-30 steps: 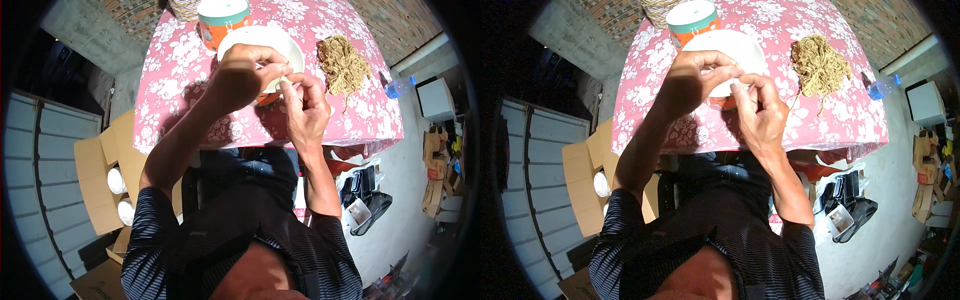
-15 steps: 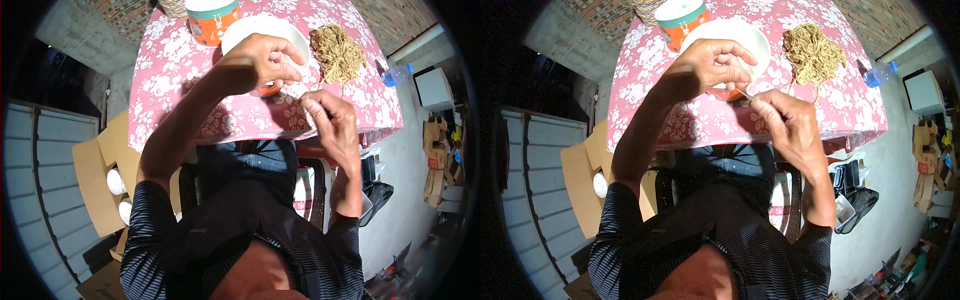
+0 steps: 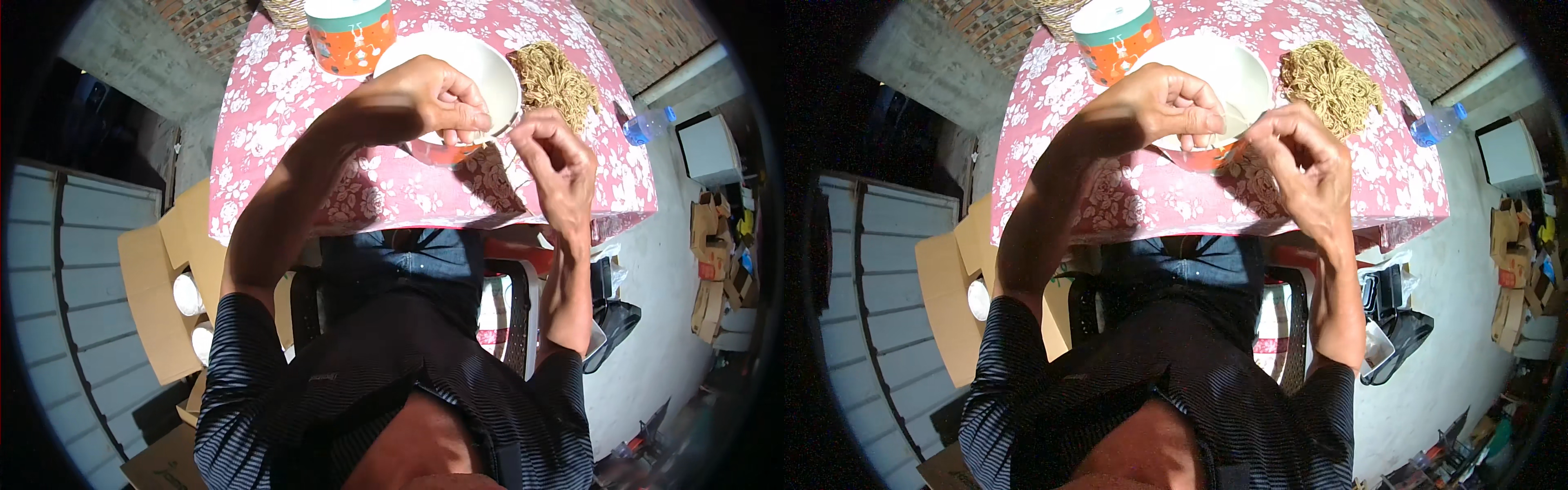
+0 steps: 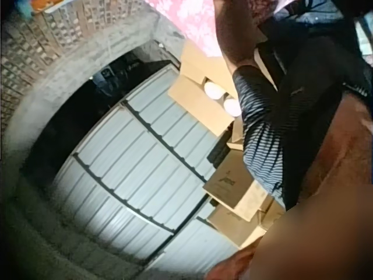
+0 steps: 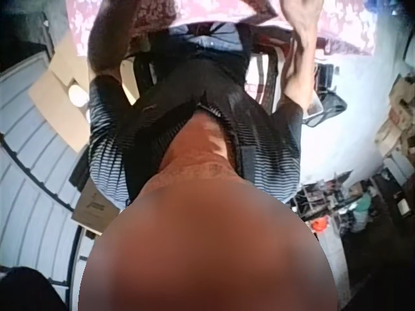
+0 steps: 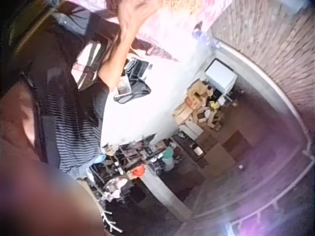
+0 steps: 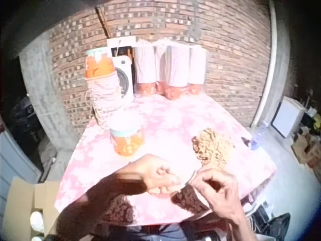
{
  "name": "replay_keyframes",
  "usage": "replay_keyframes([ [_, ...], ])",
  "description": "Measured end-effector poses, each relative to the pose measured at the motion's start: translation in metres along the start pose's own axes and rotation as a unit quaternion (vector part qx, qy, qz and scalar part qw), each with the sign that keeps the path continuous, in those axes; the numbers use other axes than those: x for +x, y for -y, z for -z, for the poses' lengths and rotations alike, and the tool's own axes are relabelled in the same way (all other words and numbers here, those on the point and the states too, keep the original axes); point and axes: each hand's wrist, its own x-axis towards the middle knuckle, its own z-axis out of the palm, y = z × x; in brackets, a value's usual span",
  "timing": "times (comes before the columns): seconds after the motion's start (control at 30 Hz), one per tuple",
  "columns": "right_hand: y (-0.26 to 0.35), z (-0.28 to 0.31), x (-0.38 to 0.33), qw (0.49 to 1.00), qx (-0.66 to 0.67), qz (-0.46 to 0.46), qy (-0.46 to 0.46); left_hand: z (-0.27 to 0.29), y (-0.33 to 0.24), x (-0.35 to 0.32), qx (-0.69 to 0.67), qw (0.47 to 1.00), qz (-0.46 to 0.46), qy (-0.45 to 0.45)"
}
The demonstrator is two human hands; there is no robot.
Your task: Tying string to paper cups and packing them into bags and cardboard boxes.
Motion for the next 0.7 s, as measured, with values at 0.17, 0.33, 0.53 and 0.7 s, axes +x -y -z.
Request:
replay_keyframes([
  [0.17, 0.014, -0.015, -0.013, 0.996, -0.064, -0.055, 0.004, 0.001, 0.008, 0.004, -0.003, 1.000, -0.010, -0.004],
  [0.33, 0.002, -0.021, -0.012, 0.995, -0.093, 0.003, -0.038, -0.004, 0.009, 0.009, -0.013, 1.000, -0.022, -0.006],
  [0.53, 0.008, -0.019, -0.016, 0.993, -0.093, -0.054, -0.044, 0.000, 0.003, 0.002, -0.178, 0.984, 0.023, 0.001],
  [0.7, 0.018, -0.021, -0.021, 0.988, -0.155, 0.001, -0.019, -0.010, -0.006, 0.001, -0.143, 0.990, 0.001, -0.009],
])
